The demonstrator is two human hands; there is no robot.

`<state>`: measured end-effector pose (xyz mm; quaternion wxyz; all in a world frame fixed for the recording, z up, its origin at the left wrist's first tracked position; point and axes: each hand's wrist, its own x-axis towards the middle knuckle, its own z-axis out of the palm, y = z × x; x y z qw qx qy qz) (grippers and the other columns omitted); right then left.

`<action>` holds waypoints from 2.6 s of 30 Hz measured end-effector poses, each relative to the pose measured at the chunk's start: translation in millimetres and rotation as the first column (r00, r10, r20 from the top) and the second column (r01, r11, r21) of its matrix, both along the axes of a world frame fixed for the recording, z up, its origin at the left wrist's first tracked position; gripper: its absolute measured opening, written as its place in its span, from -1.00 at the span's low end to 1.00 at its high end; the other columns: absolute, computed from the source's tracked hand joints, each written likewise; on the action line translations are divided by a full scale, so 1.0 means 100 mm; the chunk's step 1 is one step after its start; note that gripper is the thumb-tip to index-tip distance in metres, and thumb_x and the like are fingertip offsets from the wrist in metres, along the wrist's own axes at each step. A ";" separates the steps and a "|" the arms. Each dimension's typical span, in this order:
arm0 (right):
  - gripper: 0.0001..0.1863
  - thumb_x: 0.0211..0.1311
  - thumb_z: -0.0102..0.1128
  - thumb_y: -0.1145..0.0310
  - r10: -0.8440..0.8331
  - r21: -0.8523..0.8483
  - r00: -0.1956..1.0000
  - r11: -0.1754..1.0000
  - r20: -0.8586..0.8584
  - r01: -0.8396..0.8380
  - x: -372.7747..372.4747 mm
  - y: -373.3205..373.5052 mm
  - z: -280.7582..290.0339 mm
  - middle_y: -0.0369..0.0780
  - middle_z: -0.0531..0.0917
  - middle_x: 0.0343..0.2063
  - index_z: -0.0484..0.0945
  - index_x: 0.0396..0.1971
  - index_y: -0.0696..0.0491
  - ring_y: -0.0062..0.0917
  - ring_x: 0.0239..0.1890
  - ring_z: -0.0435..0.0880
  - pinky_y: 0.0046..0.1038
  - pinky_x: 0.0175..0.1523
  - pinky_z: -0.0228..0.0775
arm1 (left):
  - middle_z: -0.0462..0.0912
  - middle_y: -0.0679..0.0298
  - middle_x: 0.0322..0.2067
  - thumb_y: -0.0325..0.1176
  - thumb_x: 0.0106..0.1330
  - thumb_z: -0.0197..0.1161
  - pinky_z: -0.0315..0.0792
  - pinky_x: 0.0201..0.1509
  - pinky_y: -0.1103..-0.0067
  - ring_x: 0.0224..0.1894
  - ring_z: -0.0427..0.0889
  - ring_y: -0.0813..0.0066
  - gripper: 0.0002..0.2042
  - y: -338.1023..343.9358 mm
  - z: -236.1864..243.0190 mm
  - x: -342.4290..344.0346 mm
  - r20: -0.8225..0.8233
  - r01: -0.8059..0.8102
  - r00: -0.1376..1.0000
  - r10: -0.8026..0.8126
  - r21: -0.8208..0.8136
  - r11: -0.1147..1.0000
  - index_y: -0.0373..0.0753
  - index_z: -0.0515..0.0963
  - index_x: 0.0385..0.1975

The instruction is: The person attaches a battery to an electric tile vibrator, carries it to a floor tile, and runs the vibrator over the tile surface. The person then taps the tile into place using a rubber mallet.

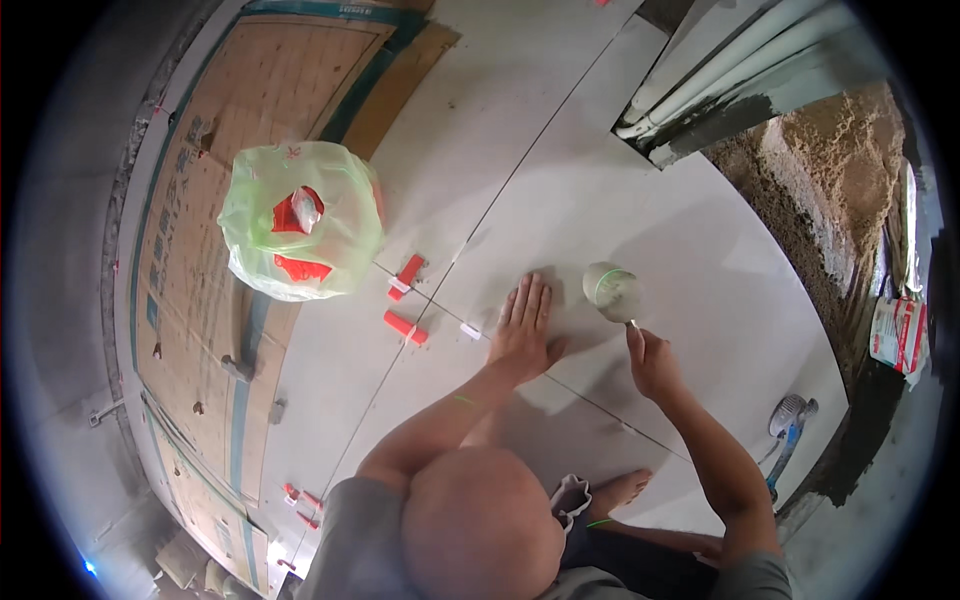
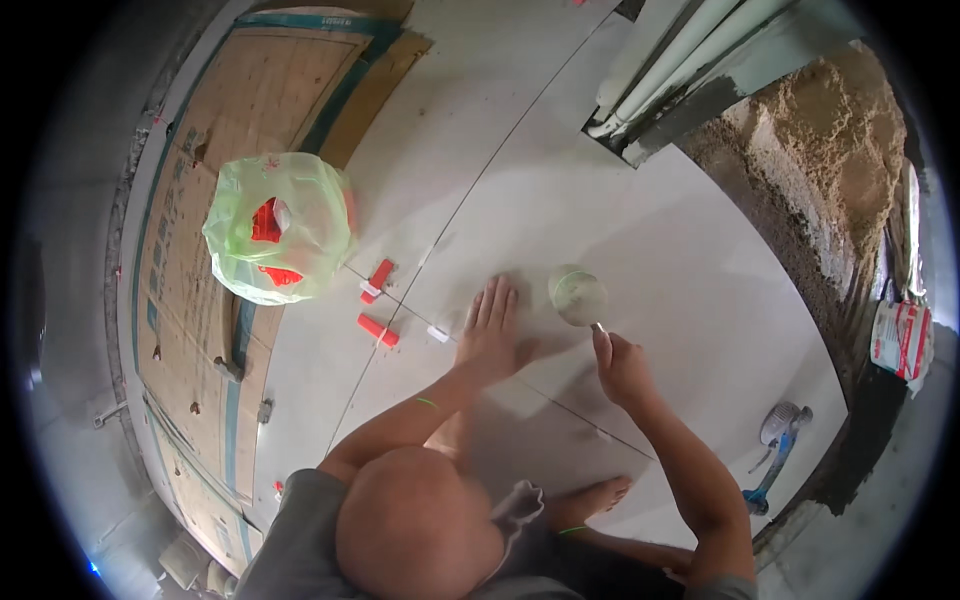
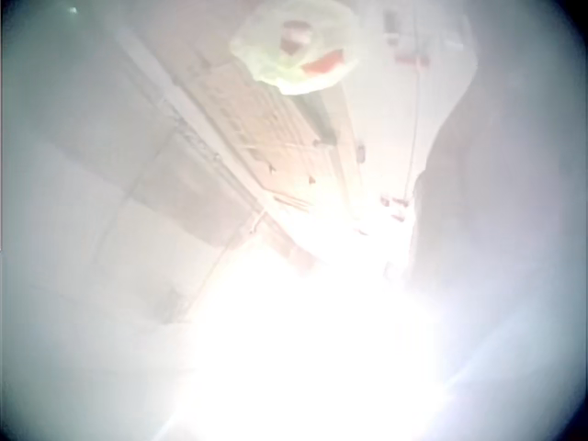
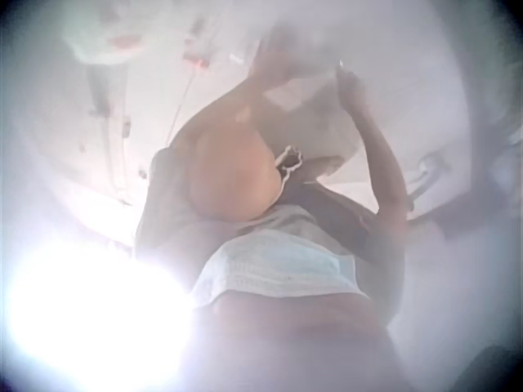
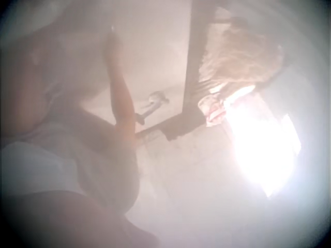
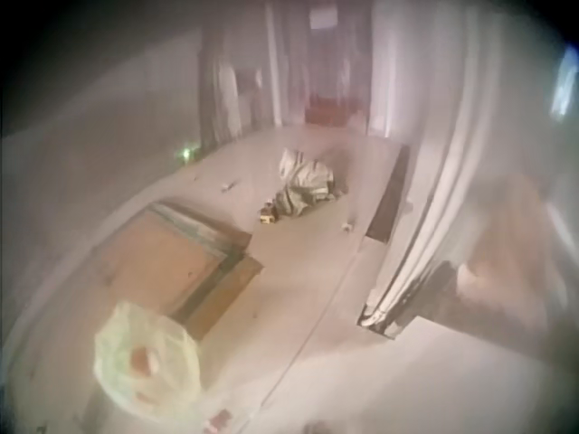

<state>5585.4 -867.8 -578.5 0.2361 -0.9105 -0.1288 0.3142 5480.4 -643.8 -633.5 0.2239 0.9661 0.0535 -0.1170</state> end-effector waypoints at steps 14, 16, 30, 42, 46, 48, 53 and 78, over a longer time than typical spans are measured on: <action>-0.37 0.51 -0.23 -0.09 -0.078 -0.036 0.983 0.997 -0.169 0.073 -0.02 0.26 0.22 0.11 0.52 -0.57 0.47 -0.45 0.22 0.12 -0.42 0.47 -0.05 -0.30 0.32 | -0.13 -0.31 0.42 0.21 0.33 0.09 -0.23 0.54 0.15 0.50 -0.19 -0.19 -0.04 0.52 0.26 -0.26 -0.081 -0.314 0.939 0.333 0.187 0.931 -0.63 -0.03 0.36; -0.41 0.50 -0.20 -0.05 -0.099 -0.001 0.981 0.995 -0.168 0.101 0.04 0.43 0.31 0.11 0.52 -0.58 0.46 -0.46 0.21 0.12 -0.43 0.48 -0.06 -0.31 0.32 | -0.15 -0.35 0.42 0.20 0.30 0.15 -0.22 0.53 0.11 0.49 -0.18 -0.26 -0.01 0.53 0.21 -0.29 -0.086 -0.327 0.936 0.342 0.154 0.932 -0.64 -0.05 0.36; -0.51 0.48 -0.16 0.02 -0.021 0.118 1.000 0.993 0.008 0.020 -0.26 1.20 0.07 0.05 0.63 -0.48 0.52 -0.42 0.13 0.05 -0.35 0.60 -0.02 -0.25 0.41 | -0.14 -0.31 0.42 0.15 0.30 0.19 -0.19 0.53 0.13 0.49 -0.18 -0.24 -0.01 0.52 0.20 -0.22 -0.031 -0.372 0.923 0.383 0.174 0.912 -0.65 -0.09 0.35; -0.27 0.47 -0.36 -0.20 -0.022 -0.038 0.995 0.999 -0.097 0.019 -0.06 1.46 -0.02 0.05 0.67 -0.44 0.61 -0.42 0.14 0.06 -0.32 0.62 -0.07 -0.17 0.44 | -0.13 -0.26 0.43 0.07 0.31 0.21 -0.20 0.54 0.16 0.51 -0.19 -0.19 -0.06 0.52 0.21 -0.19 -0.038 -0.376 0.920 0.390 0.195 0.906 -0.63 -0.04 0.36; -0.27 0.48 -0.39 -0.19 -0.014 0.108 0.990 0.994 -0.141 0.029 0.11 1.27 0.00 0.04 0.66 -0.44 0.60 -0.40 0.15 0.06 -0.30 0.61 -0.06 -0.15 0.43 | -0.13 -0.24 0.44 0.02 0.32 0.21 -0.20 0.55 0.17 0.51 -0.19 -0.16 -0.11 0.47 0.25 -0.01 -0.127 -0.350 0.917 0.378 0.194 0.916 -0.63 -0.01 0.35; -0.28 0.49 -0.39 -0.18 -0.058 0.180 0.990 0.980 -0.126 0.081 0.26 1.21 0.05 0.04 0.66 -0.45 0.58 -0.39 0.16 0.06 -0.29 0.60 -0.05 -0.15 0.42 | -0.14 -0.22 0.45 -0.02 0.32 0.21 -0.20 0.55 0.18 0.52 -0.20 -0.14 -0.14 0.38 0.26 0.24 -0.064 -0.169 0.981 0.181 0.157 0.973 -0.62 0.00 0.35; -0.42 0.53 -0.26 -0.05 -0.417 0.341 0.902 0.868 0.109 0.360 0.59 1.60 0.46 0.03 0.53 -0.58 0.44 -0.41 0.19 -0.02 -0.48 0.49 -0.16 -0.32 0.34 | -0.21 -0.18 0.47 0.04 0.28 0.23 -0.26 0.56 0.22 0.54 -0.27 -0.05 -0.08 0.73 0.07 1.20 0.054 -0.056 0.997 0.052 0.075 0.996 -0.59 -0.02 0.38; -0.60 0.07 0.27 0.36 0.116 -0.305 0.663 0.936 0.740 0.177 2.57 2.59 -0.86 -0.16 0.63 -0.48 0.49 -0.10 0.22 -0.31 -0.37 0.65 -0.25 -0.32 0.46 | -0.16 -0.20 0.46 0.25 0.19 0.16 -0.27 0.57 0.18 0.53 -0.22 -0.08 0.05 0.77 -0.02 1.62 0.211 -0.047 0.977 0.040 0.028 0.998 -0.58 -0.04 0.39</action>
